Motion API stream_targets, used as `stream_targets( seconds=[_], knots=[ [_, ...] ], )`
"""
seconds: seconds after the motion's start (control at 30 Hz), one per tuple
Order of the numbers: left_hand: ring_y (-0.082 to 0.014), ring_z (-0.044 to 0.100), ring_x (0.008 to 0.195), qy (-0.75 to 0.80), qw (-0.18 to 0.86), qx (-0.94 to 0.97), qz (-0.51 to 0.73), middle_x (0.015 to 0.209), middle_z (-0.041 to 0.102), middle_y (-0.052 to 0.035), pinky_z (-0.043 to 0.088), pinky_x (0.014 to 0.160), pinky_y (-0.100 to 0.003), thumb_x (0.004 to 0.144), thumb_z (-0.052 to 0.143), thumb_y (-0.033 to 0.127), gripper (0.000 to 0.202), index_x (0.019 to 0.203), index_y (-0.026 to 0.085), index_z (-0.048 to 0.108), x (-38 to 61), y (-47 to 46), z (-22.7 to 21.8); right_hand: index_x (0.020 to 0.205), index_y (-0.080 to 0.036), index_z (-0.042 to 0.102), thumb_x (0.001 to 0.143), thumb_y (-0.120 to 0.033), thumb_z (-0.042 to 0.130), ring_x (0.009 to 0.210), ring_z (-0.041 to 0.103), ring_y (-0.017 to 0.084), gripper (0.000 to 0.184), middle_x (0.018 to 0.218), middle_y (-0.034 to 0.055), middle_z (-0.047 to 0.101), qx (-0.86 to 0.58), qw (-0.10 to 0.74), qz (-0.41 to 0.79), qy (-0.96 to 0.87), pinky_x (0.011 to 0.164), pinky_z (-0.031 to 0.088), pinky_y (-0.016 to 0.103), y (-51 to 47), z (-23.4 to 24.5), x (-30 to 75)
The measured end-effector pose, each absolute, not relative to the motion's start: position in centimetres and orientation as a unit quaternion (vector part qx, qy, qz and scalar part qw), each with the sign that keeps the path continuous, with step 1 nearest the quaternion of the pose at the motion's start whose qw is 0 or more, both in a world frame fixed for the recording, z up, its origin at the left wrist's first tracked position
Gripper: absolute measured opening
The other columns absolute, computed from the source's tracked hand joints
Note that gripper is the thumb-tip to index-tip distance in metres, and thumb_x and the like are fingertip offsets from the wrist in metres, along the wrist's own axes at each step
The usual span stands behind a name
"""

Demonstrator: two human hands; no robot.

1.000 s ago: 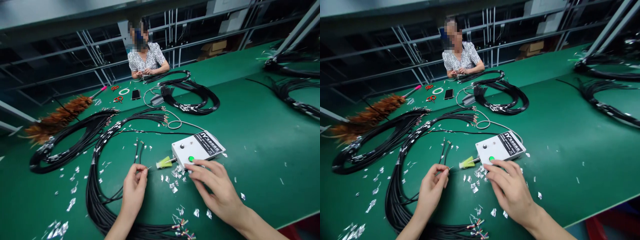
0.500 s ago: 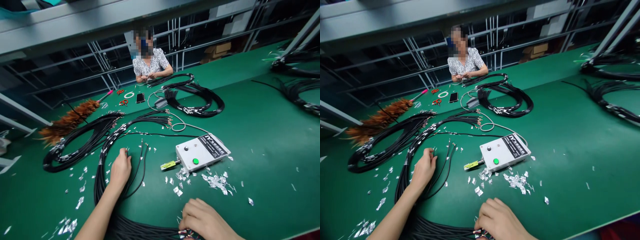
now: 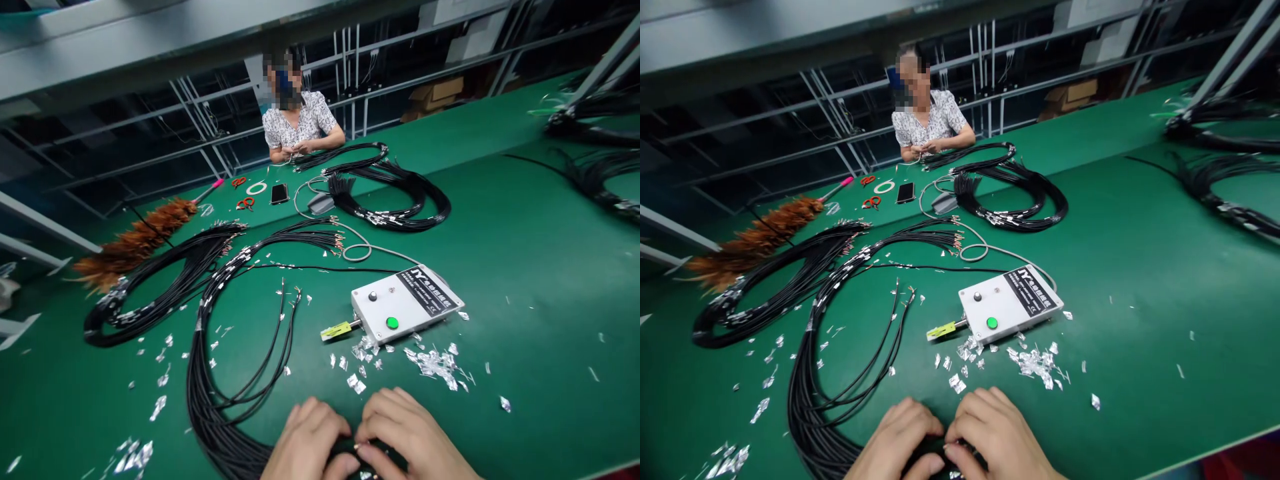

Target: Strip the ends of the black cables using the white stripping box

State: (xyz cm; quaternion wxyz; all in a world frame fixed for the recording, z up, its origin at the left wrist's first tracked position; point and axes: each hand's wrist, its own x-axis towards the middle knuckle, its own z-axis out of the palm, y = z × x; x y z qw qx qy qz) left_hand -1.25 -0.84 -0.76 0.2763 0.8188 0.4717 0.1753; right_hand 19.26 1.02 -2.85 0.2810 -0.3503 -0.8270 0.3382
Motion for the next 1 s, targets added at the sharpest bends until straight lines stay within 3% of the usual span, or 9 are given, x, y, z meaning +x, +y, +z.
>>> stream_targets(
  seconds=[0.1, 0.23, 0.37, 0.53, 0.67, 0.77, 1.0],
  knots=[
    [-0.0176, 0.062, 0.071, 0.499, 0.321, 0.786, 0.173, 0.078, 0.068, -0.0027, 0.047, 0.066, -0.026, 0.089, 0.051, 0.015, 0.011, 0.085, 0.02, 0.06, -1.1, -1.0, -0.5, 0.091, -0.021, 0.062, 0.094, -0.02, 0.047, 0.078, 0.061, 0.018, 0.015, 0.084, 0.0041, 0.067, -0.386, 0.311, 0.395, -0.774, 0.07, 0.044, 0.03, 1.5, -1.8, 19.1],
    [-0.0147, 0.057, 0.063, 0.556, 0.388, 0.696, 0.238, 0.07, 0.061, -0.0004, 0.046, 0.059, -0.022, 0.094, 0.045, 0.025, 0.019, 0.081, 0.019, 0.058, -1.2, -0.1, 0.9, 0.111, -0.021, 0.057, 0.098, -0.021, 0.037, 0.09, 0.063, 0.019, 0.024, 0.098, 0.0064, 0.07, -0.419, 0.311, 0.433, -0.735, 0.081, 0.046, 0.033, 1.5, -1.4, 19.2],
    [-0.0148, 0.06, 0.069, 0.557, 0.421, 0.653, 0.294, 0.074, 0.063, -0.0005, 0.048, 0.064, -0.021, 0.093, 0.048, 0.027, 0.015, 0.087, 0.019, 0.06, -0.5, 0.4, 1.6, 0.095, -0.022, 0.064, 0.092, -0.016, 0.042, 0.077, 0.063, 0.019, 0.024, 0.084, 0.0034, 0.072, -0.335, 0.216, 0.456, -0.795, 0.075, 0.045, 0.033, 0.8, -1.4, 19.3],
    [-0.0156, 0.064, 0.072, 0.55, 0.432, 0.637, 0.324, 0.077, 0.068, -0.0021, 0.05, 0.066, -0.021, 0.091, 0.051, 0.025, 0.015, 0.086, 0.018, 0.064, 0.6, 0.7, 2.1, 0.092, -0.021, 0.067, 0.093, -0.029, 0.049, 0.083, 0.064, 0.02, 0.02, 0.087, 0.0057, 0.07, -0.434, 0.274, 0.54, -0.668, 0.077, 0.047, 0.032, 1.5, -0.6, 18.9],
    [-0.0128, 0.06, 0.057, 0.566, 0.376, 0.651, 0.337, 0.065, 0.064, 0.0009, 0.047, 0.054, -0.019, 0.089, 0.055, 0.023, 0.017, 0.074, 0.018, 0.062, 0.7, 0.8, 2.2, 0.09, -0.019, 0.064, 0.088, -0.046, 0.057, 0.074, 0.062, 0.017, 0.028, 0.08, 0.0044, 0.069, -0.445, 0.354, 0.643, -0.514, 0.071, 0.048, 0.029, 3.1, -0.2, 18.6],
    [-0.0123, 0.059, 0.055, 0.565, 0.307, 0.684, 0.344, 0.064, 0.064, 0.0018, 0.046, 0.05, -0.018, 0.087, 0.058, 0.019, 0.015, 0.073, 0.019, 0.062, 0.6, 0.6, 2.2, 0.086, -0.018, 0.064, 0.083, -0.053, 0.062, 0.067, 0.058, 0.014, 0.035, 0.076, 0.0029, 0.068, -0.429, 0.368, 0.69, -0.452, 0.069, 0.047, 0.027, 3.7, -0.1, 18.5],
    [-0.0116, 0.057, 0.059, 0.528, 0.204, 0.721, 0.4, 0.068, 0.059, 0.002, 0.044, 0.055, -0.02, 0.087, 0.057, 0.009, 0.014, 0.079, 0.02, 0.059, 1.0, 0.0, 1.8, 0.083, -0.017, 0.068, 0.081, -0.051, 0.066, 0.067, 0.059, 0.012, 0.035, 0.064, -0.0007, 0.062, -0.385, 0.375, 0.743, -0.399, 0.073, 0.045, 0.025, 3.7, 0.4, 18.2]
  ],
)
